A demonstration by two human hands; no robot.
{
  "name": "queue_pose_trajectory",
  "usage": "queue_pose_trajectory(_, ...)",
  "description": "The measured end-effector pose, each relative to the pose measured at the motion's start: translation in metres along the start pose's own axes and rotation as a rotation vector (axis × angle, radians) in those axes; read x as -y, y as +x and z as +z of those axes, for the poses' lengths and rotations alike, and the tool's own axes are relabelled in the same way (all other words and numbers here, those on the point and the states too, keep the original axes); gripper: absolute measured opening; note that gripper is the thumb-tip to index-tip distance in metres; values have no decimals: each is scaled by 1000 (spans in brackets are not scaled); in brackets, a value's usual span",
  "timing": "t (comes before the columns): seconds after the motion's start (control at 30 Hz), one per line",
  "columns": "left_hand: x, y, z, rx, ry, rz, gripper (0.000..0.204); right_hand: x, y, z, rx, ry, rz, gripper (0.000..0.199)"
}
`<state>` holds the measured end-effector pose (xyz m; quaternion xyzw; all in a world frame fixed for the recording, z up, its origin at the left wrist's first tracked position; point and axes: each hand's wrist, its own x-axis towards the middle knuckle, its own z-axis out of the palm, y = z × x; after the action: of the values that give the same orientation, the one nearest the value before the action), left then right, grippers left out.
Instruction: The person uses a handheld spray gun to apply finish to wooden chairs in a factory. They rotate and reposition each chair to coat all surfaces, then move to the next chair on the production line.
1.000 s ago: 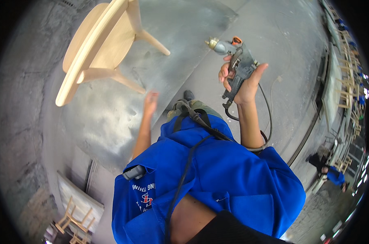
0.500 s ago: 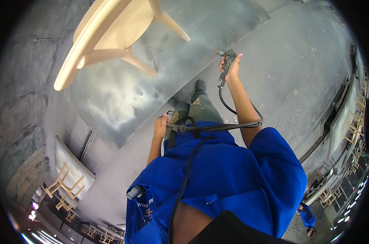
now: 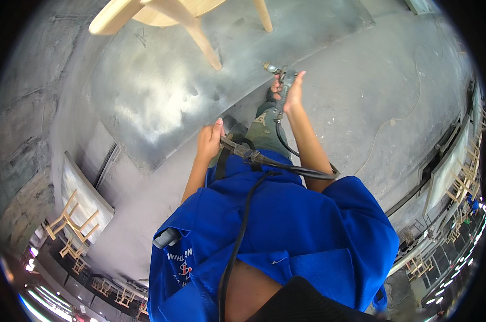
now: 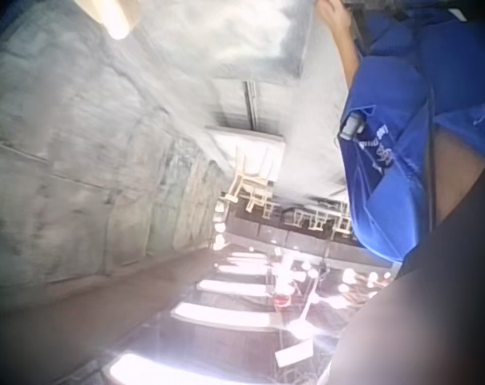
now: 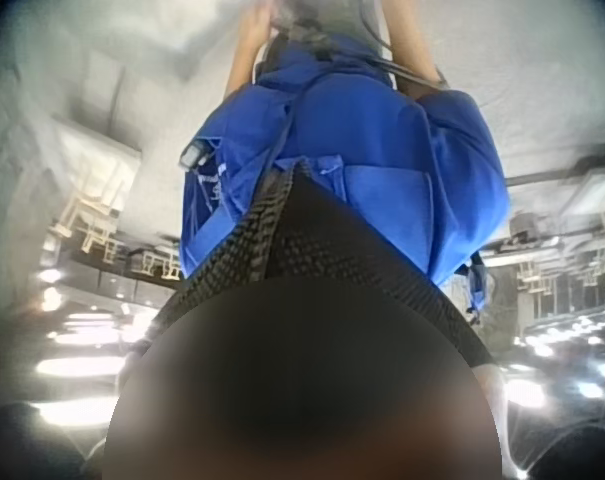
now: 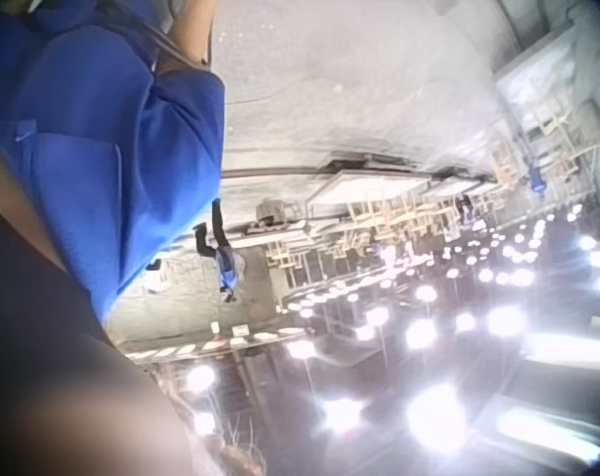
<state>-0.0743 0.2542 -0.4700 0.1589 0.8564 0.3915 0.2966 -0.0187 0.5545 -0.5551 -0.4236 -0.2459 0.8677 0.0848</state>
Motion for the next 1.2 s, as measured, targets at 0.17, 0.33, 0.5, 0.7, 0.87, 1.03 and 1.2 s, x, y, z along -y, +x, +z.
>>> queue_pose_trajectory(0.17,47,-30,-41,-49,31,-130,71,-100,25,-10,-329,-69,86,87)
queue_pose_trajectory(0.33,82,-52,-71,-6,85,-100,72,-121,-8,0,-232,147,65,88)
queue_pose_trajectory(0.5,66,-52,-55,165,19,104,71,-63,-80,55,164,276,-146,92)
queue_pose_trajectory(0.7,26,-38,-54,304,-84,297,70,2,-199,100,380,298,-401,92)
queue_pose_trajectory(0.87,2,-57,-40,378,-59,345,68,24,-290,147,297,-338,-602,92)
queue_pose_trajectory(1.03,-24,-65,-36,358,-169,423,64,61,-324,206,423,-820,-712,81)
queue_pose_trajectory(1.2,-37,-77,-51,246,-262,404,64,133,-308,240,48,-945,-1096,76)
